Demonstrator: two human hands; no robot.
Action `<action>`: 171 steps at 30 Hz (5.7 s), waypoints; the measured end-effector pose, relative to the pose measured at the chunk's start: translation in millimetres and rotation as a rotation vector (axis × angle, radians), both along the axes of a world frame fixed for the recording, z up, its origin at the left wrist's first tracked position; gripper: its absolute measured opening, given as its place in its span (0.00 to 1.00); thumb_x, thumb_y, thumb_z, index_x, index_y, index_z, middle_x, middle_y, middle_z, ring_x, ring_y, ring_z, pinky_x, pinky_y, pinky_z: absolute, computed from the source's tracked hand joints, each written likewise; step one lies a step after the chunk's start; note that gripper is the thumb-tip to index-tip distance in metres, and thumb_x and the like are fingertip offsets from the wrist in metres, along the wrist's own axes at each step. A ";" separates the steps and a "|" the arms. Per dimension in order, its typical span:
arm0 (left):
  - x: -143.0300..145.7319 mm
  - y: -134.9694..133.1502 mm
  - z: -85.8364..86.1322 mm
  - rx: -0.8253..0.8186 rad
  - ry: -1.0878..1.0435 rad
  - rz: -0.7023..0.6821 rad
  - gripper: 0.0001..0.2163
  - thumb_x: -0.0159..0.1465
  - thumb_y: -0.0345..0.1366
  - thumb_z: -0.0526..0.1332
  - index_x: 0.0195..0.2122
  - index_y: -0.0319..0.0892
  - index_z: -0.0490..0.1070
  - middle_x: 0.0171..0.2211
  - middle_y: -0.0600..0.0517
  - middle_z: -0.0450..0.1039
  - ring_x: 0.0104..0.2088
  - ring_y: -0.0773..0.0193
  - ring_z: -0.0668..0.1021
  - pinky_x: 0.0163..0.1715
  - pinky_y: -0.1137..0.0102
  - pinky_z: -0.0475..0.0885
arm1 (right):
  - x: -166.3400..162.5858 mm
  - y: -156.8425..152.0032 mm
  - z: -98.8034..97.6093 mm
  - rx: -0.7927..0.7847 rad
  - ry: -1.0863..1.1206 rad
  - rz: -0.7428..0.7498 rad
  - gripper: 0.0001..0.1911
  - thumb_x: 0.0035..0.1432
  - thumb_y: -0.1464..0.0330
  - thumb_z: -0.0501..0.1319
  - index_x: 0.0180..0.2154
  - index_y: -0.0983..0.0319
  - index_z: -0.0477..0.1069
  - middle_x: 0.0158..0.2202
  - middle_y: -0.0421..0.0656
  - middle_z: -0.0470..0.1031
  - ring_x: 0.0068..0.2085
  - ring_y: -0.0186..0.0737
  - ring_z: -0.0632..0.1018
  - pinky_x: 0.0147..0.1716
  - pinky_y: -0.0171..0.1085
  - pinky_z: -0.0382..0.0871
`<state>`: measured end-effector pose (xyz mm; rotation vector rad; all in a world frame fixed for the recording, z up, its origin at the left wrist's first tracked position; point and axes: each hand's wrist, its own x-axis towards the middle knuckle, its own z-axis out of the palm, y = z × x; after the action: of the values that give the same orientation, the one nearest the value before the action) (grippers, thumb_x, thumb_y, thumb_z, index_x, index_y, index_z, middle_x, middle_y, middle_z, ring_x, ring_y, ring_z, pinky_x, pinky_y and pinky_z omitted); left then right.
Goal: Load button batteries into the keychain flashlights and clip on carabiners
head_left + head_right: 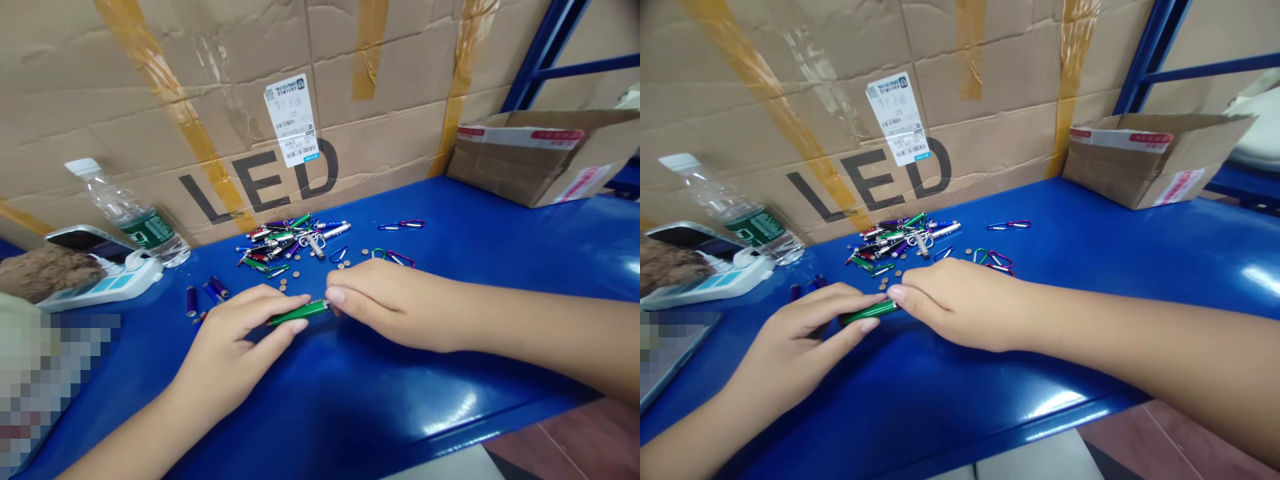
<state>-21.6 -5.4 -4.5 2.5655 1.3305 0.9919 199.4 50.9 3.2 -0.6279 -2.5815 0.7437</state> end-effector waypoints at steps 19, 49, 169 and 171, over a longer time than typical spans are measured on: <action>-2.9 -6.0 0.8 0.303 0.207 0.040 0.09 0.65 0.32 0.61 0.45 0.46 0.76 0.35 0.54 0.79 0.33 0.68 0.79 0.35 0.74 0.72 | -8.7 -8.4 3.4 -0.759 0.036 -0.037 0.26 0.70 0.59 0.38 0.26 0.62 0.62 0.17 0.37 0.63 0.17 0.30 0.63 0.20 0.32 0.59; -21.8 -10.0 2.2 0.393 0.381 -0.052 0.16 0.65 0.29 0.60 0.51 0.55 0.72 0.41 0.55 0.80 0.41 0.61 0.81 0.36 0.68 0.72 | -9.9 -2.3 -2.1 -0.977 0.083 0.057 0.21 0.68 0.63 0.45 0.25 0.64 0.64 0.16 0.36 0.66 0.15 0.26 0.61 0.16 0.28 0.55; 2.6 -2.2 -10.2 0.143 0.154 0.043 0.07 0.68 0.37 0.56 0.43 0.46 0.72 0.38 0.52 0.81 0.35 0.64 0.82 0.34 0.70 0.74 | -7.4 5.8 -10.2 0.213 0.040 0.028 0.19 0.68 0.60 0.45 0.27 0.61 0.60 0.23 0.40 0.65 0.25 0.33 0.66 0.26 0.34 0.56; 3.8 -4.3 -10.8 0.121 0.134 0.080 0.07 0.68 0.37 0.56 0.43 0.47 0.72 0.38 0.53 0.81 0.35 0.64 0.82 0.34 0.70 0.75 | -9.8 3.2 -12.8 0.269 0.030 -0.035 0.20 0.68 0.60 0.42 0.27 0.61 0.60 0.22 0.40 0.66 0.25 0.34 0.66 0.26 0.34 0.54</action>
<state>-17.8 -9.8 -15.3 2.7323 1.4596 0.9559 189.6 54.1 -9.5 -0.5700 -2.5733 0.3808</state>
